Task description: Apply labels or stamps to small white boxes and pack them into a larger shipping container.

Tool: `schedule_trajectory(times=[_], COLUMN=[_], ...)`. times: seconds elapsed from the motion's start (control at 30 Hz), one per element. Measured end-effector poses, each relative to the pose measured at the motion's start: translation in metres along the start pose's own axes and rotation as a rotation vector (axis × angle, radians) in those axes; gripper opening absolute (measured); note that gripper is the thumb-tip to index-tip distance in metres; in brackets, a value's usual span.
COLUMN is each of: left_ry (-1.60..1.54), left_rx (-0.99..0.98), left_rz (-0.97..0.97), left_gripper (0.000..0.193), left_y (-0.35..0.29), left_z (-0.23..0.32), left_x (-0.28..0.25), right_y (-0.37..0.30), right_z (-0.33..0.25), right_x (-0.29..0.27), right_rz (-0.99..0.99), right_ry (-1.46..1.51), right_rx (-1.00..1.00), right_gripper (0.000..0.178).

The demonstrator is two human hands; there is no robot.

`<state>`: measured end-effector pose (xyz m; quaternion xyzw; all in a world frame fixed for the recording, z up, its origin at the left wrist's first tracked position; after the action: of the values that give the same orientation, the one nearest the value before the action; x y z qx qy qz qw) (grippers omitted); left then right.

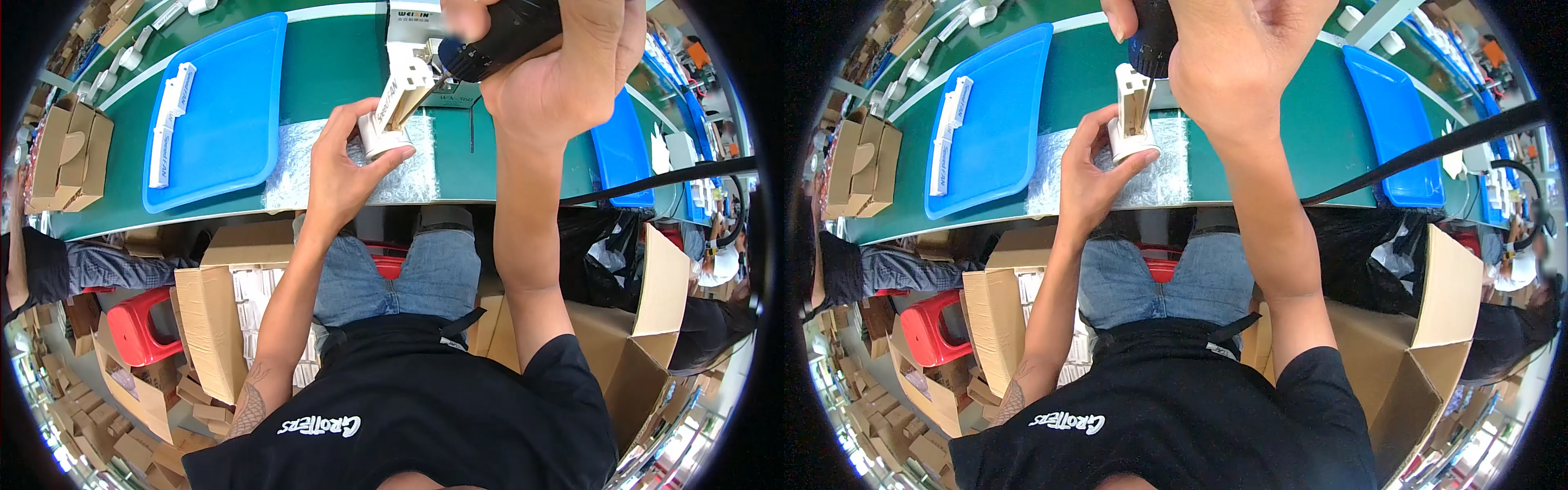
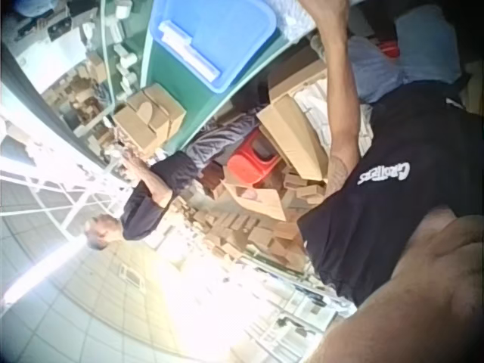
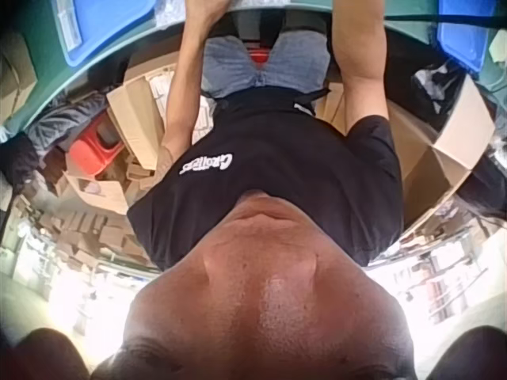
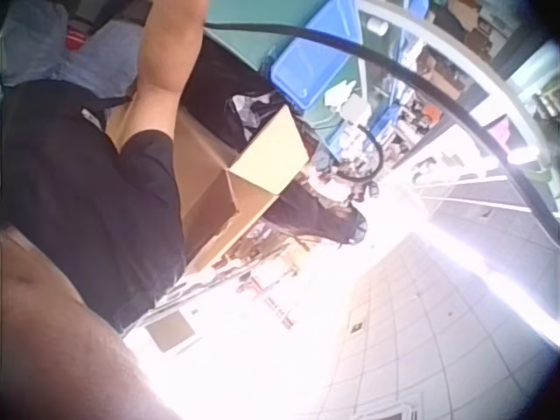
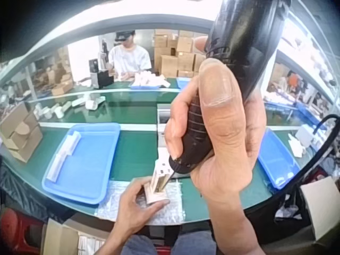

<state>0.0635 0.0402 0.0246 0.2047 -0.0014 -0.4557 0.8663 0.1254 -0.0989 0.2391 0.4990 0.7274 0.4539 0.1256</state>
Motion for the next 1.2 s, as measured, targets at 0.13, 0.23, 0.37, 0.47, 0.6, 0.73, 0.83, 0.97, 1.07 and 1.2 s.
schedule_trajectory(times=[0.13, 0.23, 0.37, 0.47, 0.6, 0.73, 0.83, 0.97, 1.07, 1.2], left_ry=[-0.001, -0.017, -0.008, -0.013, 0.006, 0.018, 0.009, 0.001, -0.001, -0.015], left_rx=[0.017, 0.037, 0.036, 0.03, 0.054, 0.05, 0.05, 0.048, 0.048, 0.04], left_rz=[0.006, 0.013, 0.018, 0.012, 0.009, 0.009, 0.013, 0.005, -0.001, 0.009], left_gripper=[0.061, 0.061, 0.062, 0.062, 0.061, 0.061, 0.061, 0.061, 0.06, 0.059], left_y=[0.0, 0.0, 0.0, 0.001, 0.002, 0.001, 0.0, 0.001, 0.002, 0.002], left_z=[-0.001, -0.001, -0.002, -0.001, 0.001, -0.001, -0.001, -0.001, 0.0, -0.002], left_x=[0.0, -0.001, -0.004, -0.001, 0.0, 0.0, -0.003, -0.001, 0.0, 0.001], right_y=[-0.001, -0.003, 0.0, 0.002, 0.002, -0.002, -0.005, -0.009, -0.011, -0.016], right_z=[0.003, 0.006, -0.001, -0.002, 0.001, 0.0, 0.003, 0.008, 0.013, 0.016], right_x=[-0.001, 0.001, 0.009, 0.007, 0.006, 0.008, 0.008, 0.005, 0.003, -0.004], right_rz=[0.035, 0.044, 0.065, 0.077, 0.059, 0.054, 0.041, 0.017, 0.005, 0.085], right_ry=[0.003, 0.028, -0.124, -0.214, -0.184, -0.212, -0.152, -0.047, 0.01, 0.074], right_rx=[0.029, 0.033, 0.047, 0.052, 0.055, 0.07, 0.078, 0.084, 0.086, 0.062], right_gripper=[0.055, 0.055, 0.059, 0.062, 0.061, 0.061, 0.059, 0.055, 0.053, 0.053])
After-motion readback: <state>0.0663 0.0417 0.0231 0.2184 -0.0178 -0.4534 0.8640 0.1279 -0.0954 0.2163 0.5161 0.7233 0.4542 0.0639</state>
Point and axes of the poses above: each hand's wrist, its own y-axis towards the middle knuckle, its own x-axis out of the palm, z = x × y, the point moved 8 cm from there along y, towards the middle knuckle, and after that the axes turned 6 degrees about z, right-handed, at the moved point
